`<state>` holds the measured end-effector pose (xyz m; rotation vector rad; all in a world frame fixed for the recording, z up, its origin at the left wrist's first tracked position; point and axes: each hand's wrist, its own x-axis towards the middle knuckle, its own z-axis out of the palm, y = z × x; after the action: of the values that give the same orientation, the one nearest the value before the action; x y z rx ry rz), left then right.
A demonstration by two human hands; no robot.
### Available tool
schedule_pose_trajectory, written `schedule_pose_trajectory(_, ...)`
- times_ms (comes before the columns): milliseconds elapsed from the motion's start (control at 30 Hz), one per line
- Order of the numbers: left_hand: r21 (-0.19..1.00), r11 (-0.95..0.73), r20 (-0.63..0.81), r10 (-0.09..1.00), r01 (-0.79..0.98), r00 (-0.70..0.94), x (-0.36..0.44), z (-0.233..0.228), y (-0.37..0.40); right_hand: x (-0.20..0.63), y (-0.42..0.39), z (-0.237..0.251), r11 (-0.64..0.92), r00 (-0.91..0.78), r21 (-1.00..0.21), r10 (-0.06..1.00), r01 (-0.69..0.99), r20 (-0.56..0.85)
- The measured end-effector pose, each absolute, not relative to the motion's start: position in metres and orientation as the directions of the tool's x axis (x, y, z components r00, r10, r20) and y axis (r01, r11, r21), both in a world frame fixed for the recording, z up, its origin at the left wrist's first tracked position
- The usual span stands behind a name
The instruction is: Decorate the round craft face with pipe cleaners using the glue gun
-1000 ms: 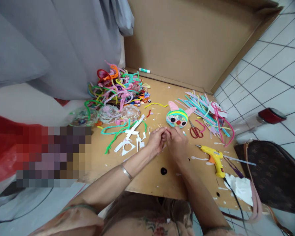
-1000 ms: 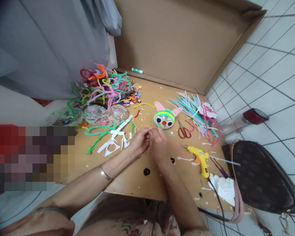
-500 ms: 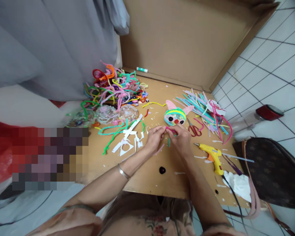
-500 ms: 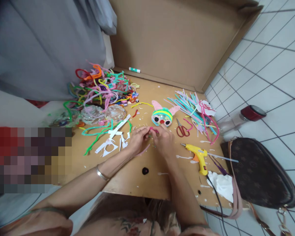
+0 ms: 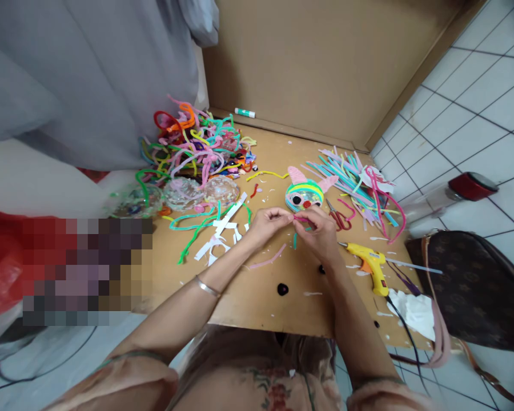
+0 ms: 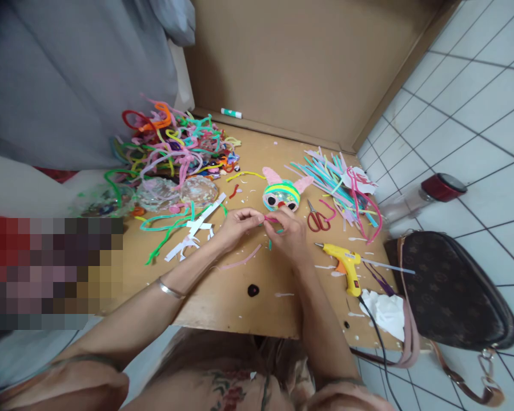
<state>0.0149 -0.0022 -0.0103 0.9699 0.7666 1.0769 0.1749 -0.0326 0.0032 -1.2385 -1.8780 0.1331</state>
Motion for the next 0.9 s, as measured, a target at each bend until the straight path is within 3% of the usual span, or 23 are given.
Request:
schedule_pose_trajectory(100,0.906,0.264,-0.108,0.900,-0.330,0.422,0.007,-0.006,0.002,0.173,-0.034,0.006,0.526,-0.168,-0.526,0.796,0.668,0.582)
schedule_pose_trajectory(233,0.903,0.268,-0.087,0.879,-0.335,0.469,0.000,-0.002,0.006,0.173,-0.036,0.011,0.548,-0.218,-0.557,0.807,0.624,0.549)
schedule_pose_trajectory(367,0.871,0.290,-0.105,0.899,-0.397,0.426,0.003,-0.001,0.006,0.174,-0.036,0.013,0.508,-0.158,-0.546,0.812,0.666,0.562)
schedule_pose_trajectory(667,0.778,0.295,-0.199,0.953,-0.555,0.227,0.018,0.002,-0.003,0.152,-0.045,-0.005,0.421,-0.161,-0.246,0.726,0.873,0.669)
schedule_pose_trajectory(900,0.714,0.320,-0.280,0.946,-0.623,0.164,0.026,-0.004,-0.008,0.135,-0.047,-0.014,0.325,-0.048,-0.277,0.723,0.904,0.689)
